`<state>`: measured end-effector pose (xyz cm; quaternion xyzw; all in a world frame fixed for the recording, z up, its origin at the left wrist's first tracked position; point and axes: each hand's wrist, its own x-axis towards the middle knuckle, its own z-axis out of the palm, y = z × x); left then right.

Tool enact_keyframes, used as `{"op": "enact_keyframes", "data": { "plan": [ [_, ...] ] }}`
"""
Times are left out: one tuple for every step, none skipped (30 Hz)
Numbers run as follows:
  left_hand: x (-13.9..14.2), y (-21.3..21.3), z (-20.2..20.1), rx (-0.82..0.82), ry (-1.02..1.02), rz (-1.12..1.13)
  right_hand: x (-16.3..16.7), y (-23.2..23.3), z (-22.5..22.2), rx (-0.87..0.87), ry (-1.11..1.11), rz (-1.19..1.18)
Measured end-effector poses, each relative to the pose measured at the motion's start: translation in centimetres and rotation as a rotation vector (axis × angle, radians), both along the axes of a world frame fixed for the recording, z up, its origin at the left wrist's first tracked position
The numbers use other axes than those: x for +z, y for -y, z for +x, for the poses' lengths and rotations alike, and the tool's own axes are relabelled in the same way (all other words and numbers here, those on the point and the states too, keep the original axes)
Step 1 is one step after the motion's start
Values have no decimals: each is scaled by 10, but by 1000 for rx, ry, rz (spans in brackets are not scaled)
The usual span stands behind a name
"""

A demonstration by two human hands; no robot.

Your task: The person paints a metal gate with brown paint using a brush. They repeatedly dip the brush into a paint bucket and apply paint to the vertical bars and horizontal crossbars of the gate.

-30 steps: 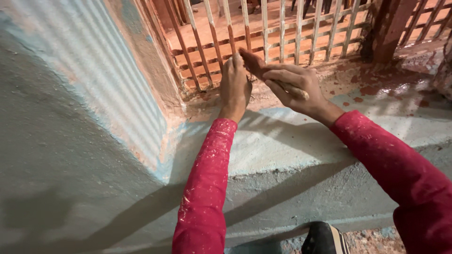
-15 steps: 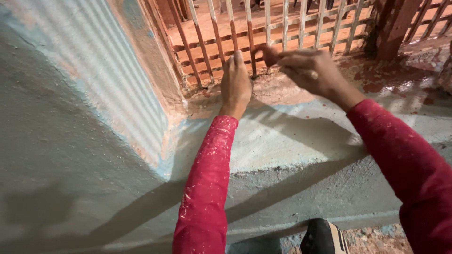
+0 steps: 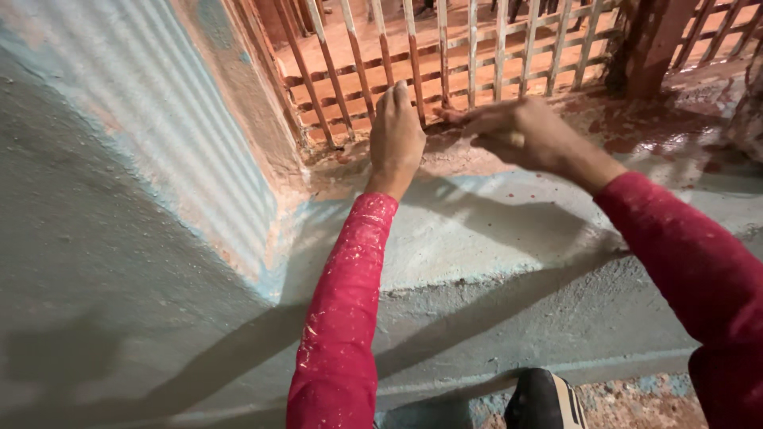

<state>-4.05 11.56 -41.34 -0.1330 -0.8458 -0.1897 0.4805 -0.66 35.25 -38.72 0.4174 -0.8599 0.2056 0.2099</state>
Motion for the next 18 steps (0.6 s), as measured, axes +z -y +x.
{"op": "enact_keyframes", "data": {
  "plan": [
    [1,0,1,4,4,-4,5,-1,-3,48,-115,-3],
    [-1,1,4,-26,-5,5,13,-2,-10,94,-230,-6],
    [-2,1,7,-58,-17,16,22,-3,-16,140,-348,-7],
    [-3,2,8,-87,-30,28,29,-4,-22,106,-412,-37],
    [-2,3,9,-83,-19,13,36,-5,-29,73,-473,-67],
    [-2,3,9,-81,-6,-3,39,-7,-34,38,-531,-98],
    [-1,4,8,-77,4,-19,41,-8,-37,45,-627,-110],
    [0,4,7,-87,-4,-27,40,-9,-40,54,-720,-123],
    [0,2,6,-100,-5,-36,37,-10,-41,63,-805,-135],
    [1,0,4,-114,-7,-44,32,-9,-41,67,-749,-158],
    [1,-2,3,-109,-25,-46,26,-7,-40,70,-693,-180],
    [1,-6,1,-109,-42,-51,19,-7,-38,69,-635,-204],
    [1,-10,-1,-111,-63,-59,12,-6,-35,87,-585,-128],
    [1,-16,-3,-133,-55,-44,6,-6,-31,105,-541,-52],
    [1,-22,-4,-154,-48,-28,1,-5,-28,125,-498,26],
    [-1,-24,-3,-174,-37,-11,-2,-5,-24,101,-446,31],
    [-3,-25,-1,-167,-43,-15,-3,-5,-20,80,-390,38],
    [-6,-27,2,-162,-43,-22,-3,-4,-16,58,-328,41]
  ]
}}
